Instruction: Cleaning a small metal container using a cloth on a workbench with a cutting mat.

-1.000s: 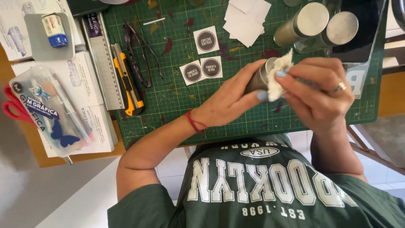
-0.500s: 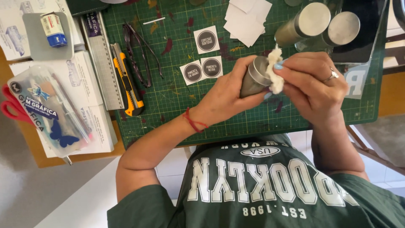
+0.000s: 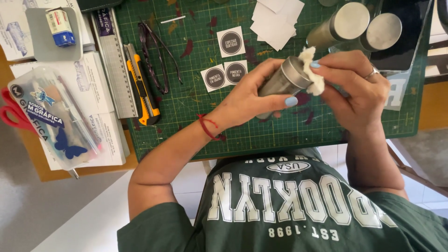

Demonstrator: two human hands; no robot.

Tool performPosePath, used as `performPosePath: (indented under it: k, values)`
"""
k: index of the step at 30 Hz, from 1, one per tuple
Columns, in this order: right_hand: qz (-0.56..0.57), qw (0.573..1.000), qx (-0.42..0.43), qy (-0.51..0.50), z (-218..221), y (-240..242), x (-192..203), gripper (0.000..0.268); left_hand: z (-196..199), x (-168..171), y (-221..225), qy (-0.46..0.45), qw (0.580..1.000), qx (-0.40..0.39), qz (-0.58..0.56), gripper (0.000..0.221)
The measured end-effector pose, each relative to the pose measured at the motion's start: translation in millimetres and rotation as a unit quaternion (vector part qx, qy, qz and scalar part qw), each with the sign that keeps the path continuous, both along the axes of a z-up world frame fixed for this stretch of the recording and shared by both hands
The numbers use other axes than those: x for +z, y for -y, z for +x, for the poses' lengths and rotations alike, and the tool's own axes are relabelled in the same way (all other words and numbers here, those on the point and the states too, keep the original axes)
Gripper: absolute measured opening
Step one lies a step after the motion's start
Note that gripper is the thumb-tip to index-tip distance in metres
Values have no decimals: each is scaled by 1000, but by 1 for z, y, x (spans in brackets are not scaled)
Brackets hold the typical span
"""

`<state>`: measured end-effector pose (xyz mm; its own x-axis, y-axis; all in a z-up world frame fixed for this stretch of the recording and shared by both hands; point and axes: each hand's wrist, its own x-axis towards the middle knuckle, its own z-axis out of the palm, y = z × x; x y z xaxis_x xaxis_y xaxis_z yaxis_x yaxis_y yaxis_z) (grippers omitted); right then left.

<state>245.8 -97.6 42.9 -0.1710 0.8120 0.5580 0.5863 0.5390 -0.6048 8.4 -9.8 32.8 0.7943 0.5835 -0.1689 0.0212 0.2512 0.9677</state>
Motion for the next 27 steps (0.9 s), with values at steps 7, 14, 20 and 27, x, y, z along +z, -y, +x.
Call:
performPosePath:
  k: [7,14,20,27]
  values:
    - [20,999,13,25,-8,-4,12,10,-1,-1,6,-83,976,17,199,66]
    - [41,996,-21,81,-20,-2,12,13,3,-15,16,-180,898,90,392,69]
    - [27,992,-63,104,-27,3,12,15,-1,-27,18,-199,826,93,519,77]
    - [43,985,-113,124,-40,4,17,16,5,-25,16,-251,622,149,727,45]
